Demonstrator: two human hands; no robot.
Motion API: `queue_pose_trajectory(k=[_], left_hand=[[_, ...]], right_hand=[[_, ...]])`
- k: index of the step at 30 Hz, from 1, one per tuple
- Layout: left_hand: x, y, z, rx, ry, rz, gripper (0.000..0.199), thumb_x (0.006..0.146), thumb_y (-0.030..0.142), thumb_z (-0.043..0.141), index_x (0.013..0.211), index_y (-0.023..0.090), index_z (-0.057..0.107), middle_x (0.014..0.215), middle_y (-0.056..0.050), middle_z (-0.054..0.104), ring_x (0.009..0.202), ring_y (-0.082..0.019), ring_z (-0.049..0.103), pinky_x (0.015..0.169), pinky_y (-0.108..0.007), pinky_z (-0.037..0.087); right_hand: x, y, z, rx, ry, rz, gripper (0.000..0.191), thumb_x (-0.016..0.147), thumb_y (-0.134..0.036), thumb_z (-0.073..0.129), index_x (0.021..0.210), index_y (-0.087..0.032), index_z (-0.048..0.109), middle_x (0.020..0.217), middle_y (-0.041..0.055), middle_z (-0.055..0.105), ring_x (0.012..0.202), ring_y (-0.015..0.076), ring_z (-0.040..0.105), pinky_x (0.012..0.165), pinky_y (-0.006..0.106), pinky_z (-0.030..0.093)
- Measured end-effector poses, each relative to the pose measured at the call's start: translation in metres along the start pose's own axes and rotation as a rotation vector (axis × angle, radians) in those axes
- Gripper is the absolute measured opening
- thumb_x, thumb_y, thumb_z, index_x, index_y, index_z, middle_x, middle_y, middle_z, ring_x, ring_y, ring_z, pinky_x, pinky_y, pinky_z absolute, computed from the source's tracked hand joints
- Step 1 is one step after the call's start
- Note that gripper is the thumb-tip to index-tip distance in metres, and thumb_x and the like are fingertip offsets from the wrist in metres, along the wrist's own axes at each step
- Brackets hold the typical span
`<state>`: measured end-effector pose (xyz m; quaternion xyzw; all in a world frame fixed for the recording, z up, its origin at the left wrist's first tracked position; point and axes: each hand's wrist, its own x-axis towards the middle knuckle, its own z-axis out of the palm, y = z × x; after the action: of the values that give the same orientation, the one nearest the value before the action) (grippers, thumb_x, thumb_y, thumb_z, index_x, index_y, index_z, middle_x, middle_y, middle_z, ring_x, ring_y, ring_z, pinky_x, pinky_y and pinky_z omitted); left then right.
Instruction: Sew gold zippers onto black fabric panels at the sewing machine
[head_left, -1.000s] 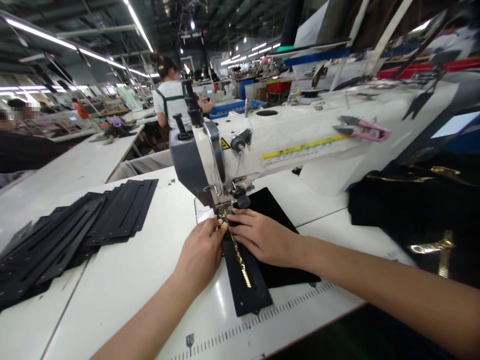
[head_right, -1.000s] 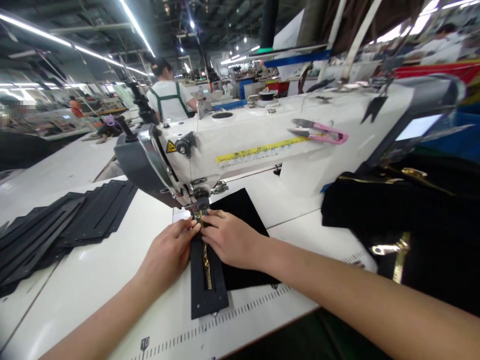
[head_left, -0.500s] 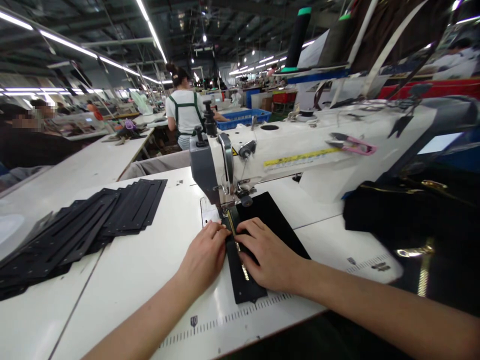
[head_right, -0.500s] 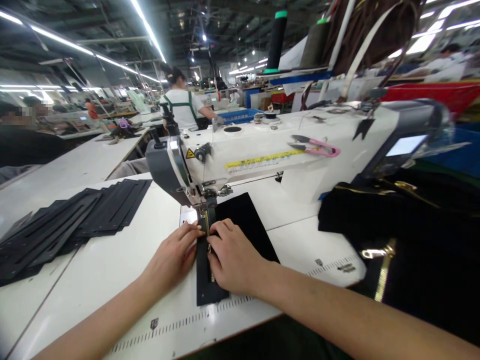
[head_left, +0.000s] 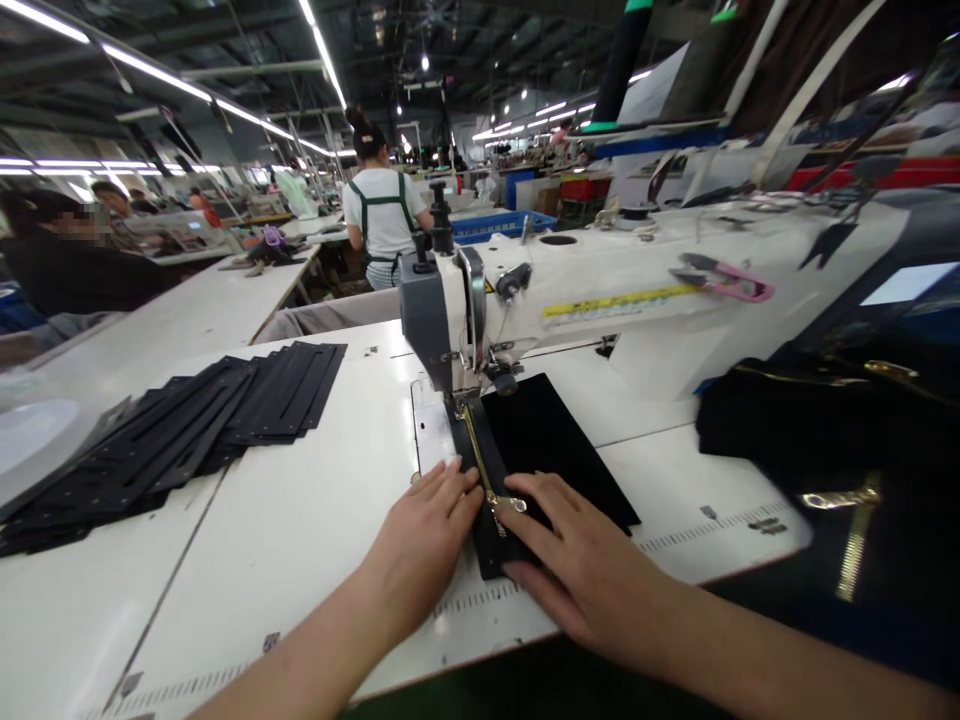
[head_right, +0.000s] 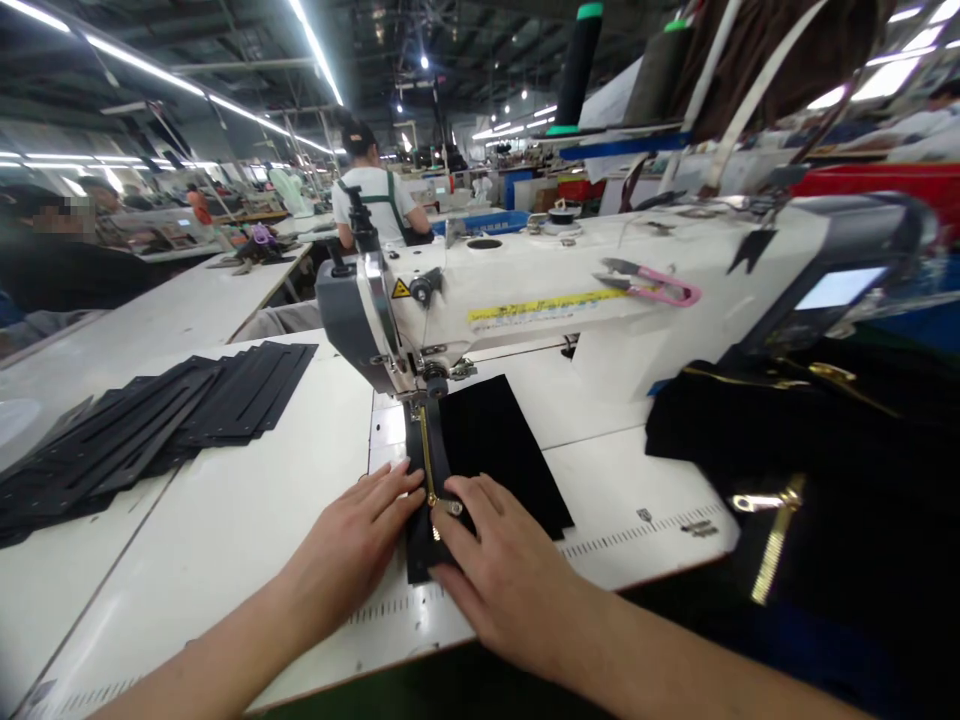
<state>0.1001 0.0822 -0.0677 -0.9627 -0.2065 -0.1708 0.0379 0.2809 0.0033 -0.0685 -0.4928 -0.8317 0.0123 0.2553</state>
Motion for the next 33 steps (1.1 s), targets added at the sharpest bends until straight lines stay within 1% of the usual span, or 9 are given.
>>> queue_pose_trajectory(k=[3,6,9,11,14,17,21,26,33], left_hand=[[-0.007,0.011,-0.007,-0.061,-0.011,-0.010,0.035,0.078,0.006,0.043,0.111,0.009,0.052,0.118,-0.014,0.055,0.115,-0.026,0.047,0.095,-0.042,0.044],[-0.004,0.014,-0.010,-0.141,0.050,-0.091,0.025,0.082,0.013,0.043,0.102,0.013,0.057,0.108,-0.011,0.061,0.105,-0.024,0.055,0.091,-0.041,0.047],[0.002,0.011,-0.004,-0.082,0.109,-0.180,0.019,0.084,0.018,0.046,0.098,0.014,0.060,0.106,-0.012,0.062,0.099,-0.025,0.058,0.086,-0.042,0.049],[0.004,0.010,0.003,-0.011,0.106,-0.175,0.020,0.083,0.017,0.049,0.100,0.012,0.059,0.112,-0.015,0.059,0.103,-0.026,0.056,0.088,-0.043,0.048],[0.005,0.010,0.010,0.059,0.082,-0.127,0.020,0.083,0.015,0.049,0.100,0.010,0.059,0.112,-0.016,0.059,0.106,-0.025,0.055,0.093,-0.043,0.045],[0.004,0.011,0.012,0.101,0.079,-0.135,0.021,0.083,0.016,0.049,0.101,0.009,0.059,0.112,-0.016,0.059,0.108,-0.026,0.054,0.095,-0.043,0.043],[0.005,0.011,0.009,0.107,0.066,-0.144,0.021,0.082,0.015,0.050,0.099,0.008,0.060,0.113,-0.017,0.059,0.107,-0.027,0.054,0.092,-0.041,0.046],[0.009,0.006,0.009,0.078,0.056,-0.143,0.020,0.081,0.016,0.052,0.097,0.008,0.060,0.112,-0.018,0.060,0.106,-0.027,0.055,0.091,-0.041,0.047],[0.017,-0.002,0.008,0.024,0.062,-0.146,0.015,0.080,0.015,0.053,0.092,0.009,0.061,0.107,-0.016,0.062,0.102,-0.025,0.057,0.090,-0.042,0.048]], right_hand=[[-0.012,-0.005,0.003,-0.050,0.014,0.000,0.039,0.080,-0.023,0.053,0.117,-0.010,0.052,0.122,0.0187,0.044,0.110,0.0330,0.041,0.093,0.053,0.037],[-0.017,-0.008,0.010,-0.016,0.050,0.038,0.033,0.082,-0.022,0.051,0.113,-0.013,0.056,0.118,0.0157,0.048,0.109,0.0300,0.043,0.095,0.052,0.035],[-0.018,-0.011,0.011,0.032,0.096,0.091,0.031,0.082,-0.023,0.052,0.112,-0.016,0.057,0.117,0.0135,0.050,0.108,0.0288,0.044,0.095,0.052,0.036],[-0.014,-0.010,0.005,0.072,0.104,0.109,0.027,0.082,-0.026,0.054,0.107,-0.019,0.060,0.114,0.0115,0.053,0.104,0.0283,0.048,0.090,0.051,0.040],[0.003,-0.001,-0.003,0.152,0.123,0.154,0.019,0.085,-0.026,0.049,0.095,-0.021,0.064,0.100,0.0089,0.059,0.091,0.0231,0.056,0.081,0.043,0.048],[0.024,0.015,0.001,0.113,0.154,0.133,0.029,0.086,-0.021,0.043,0.107,-0.012,0.059,0.110,0.0143,0.058,0.102,0.0236,0.054,0.090,0.042,0.045],[0.034,0.029,0.019,0.009,0.042,0.054,0.040,0.084,-0.015,0.039,0.120,-0.003,0.050,0.127,0.0178,0.047,0.120,0.0248,0.042,0.100,0.045,0.035],[0.033,0.032,0.024,-0.031,-0.015,0.097,0.041,0.084,-0.015,0.038,0.120,-0.001,0.051,0.129,0.0165,0.046,0.120,0.0237,0.041,0.102,0.043,0.033],[0.045,0.046,0.023,0.006,0.026,0.108,0.037,0.082,-0.017,0.042,0.115,-0.007,0.057,0.124,0.0126,0.052,0.115,0.0224,0.047,0.099,0.040,0.038]])
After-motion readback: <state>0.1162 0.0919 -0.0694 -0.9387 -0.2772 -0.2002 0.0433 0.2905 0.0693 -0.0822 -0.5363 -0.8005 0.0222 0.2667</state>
